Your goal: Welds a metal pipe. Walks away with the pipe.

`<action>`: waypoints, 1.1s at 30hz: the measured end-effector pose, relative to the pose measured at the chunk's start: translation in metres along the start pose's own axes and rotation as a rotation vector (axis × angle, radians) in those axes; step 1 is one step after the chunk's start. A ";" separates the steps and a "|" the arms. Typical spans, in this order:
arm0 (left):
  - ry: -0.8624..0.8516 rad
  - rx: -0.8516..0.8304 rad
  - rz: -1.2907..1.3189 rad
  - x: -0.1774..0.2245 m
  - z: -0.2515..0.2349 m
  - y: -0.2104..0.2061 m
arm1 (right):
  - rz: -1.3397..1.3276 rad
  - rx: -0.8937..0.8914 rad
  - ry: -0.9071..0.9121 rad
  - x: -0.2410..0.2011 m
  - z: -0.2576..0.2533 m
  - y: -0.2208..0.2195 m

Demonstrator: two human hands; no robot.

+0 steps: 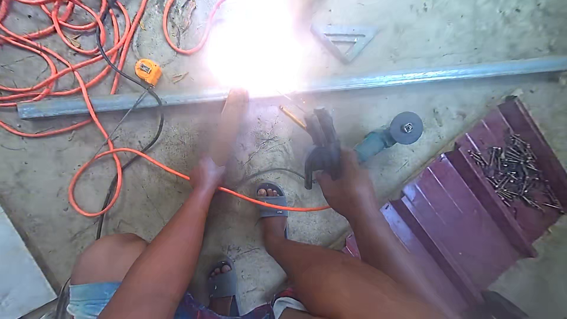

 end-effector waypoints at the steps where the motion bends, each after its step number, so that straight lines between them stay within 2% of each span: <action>1: -0.003 -0.002 -0.006 0.000 0.000 -0.001 | 0.005 0.004 0.004 0.000 0.000 0.000; 33: -0.020 -0.010 0.000 -0.002 -0.002 0.000 | 0.014 0.001 0.009 -0.001 -0.003 -0.002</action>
Point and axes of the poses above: each hand's wrist, its own z-axis away from the middle knuckle, its own y-axis out of the back of the hand, x = y × z, the point moved 9 cm from there along -z, towards the middle knuckle, and after that the axes turned 2 degrees about z, right-handed, at the moved point
